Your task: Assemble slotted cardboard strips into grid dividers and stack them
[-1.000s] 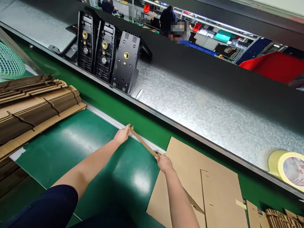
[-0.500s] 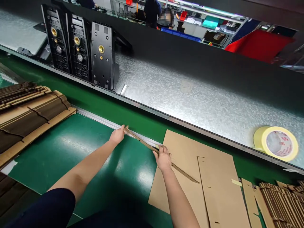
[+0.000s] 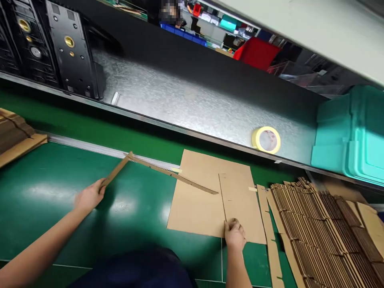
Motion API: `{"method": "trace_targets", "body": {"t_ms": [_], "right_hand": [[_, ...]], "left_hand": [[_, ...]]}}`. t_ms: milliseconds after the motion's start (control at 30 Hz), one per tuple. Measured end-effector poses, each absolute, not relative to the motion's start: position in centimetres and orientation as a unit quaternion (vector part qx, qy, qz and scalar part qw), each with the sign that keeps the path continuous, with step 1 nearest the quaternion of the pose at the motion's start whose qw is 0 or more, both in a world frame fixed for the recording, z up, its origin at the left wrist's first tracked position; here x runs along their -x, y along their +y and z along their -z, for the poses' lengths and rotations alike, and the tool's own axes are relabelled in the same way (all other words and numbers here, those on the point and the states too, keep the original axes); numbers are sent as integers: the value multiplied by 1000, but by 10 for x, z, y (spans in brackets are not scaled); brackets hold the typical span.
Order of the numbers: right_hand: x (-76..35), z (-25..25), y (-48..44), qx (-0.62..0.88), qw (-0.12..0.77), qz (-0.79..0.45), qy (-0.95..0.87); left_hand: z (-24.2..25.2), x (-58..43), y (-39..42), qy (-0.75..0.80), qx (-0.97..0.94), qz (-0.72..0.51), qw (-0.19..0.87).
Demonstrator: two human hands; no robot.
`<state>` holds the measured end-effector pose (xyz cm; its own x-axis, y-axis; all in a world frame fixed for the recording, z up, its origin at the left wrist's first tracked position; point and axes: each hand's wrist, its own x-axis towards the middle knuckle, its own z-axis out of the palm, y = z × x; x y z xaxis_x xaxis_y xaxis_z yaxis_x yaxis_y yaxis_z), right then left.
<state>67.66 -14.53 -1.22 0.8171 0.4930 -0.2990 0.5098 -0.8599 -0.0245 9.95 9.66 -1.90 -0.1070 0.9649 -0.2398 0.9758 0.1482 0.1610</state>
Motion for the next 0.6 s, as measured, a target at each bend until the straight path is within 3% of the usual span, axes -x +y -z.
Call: {"method": "trace_targets", "body": {"t_ms": [200, 333, 467, 600], "right_hand": [[-687, -30, -122, -970, -90, 67, 216], [-614, -50, -74, -810, -210, 271, 476], [-499, -68, -31, -583, -189, 460, 642], [-439, -68, 4, -518, -140, 509, 673]], "left_hand": [[5, -101, 86, 740, -656, -22, 149], [8, -98, 86, 739, -652, -58, 161], [15, -96, 84, 737, -652, -72, 160], [16, -100, 88, 724, -661, -102, 169]]}}
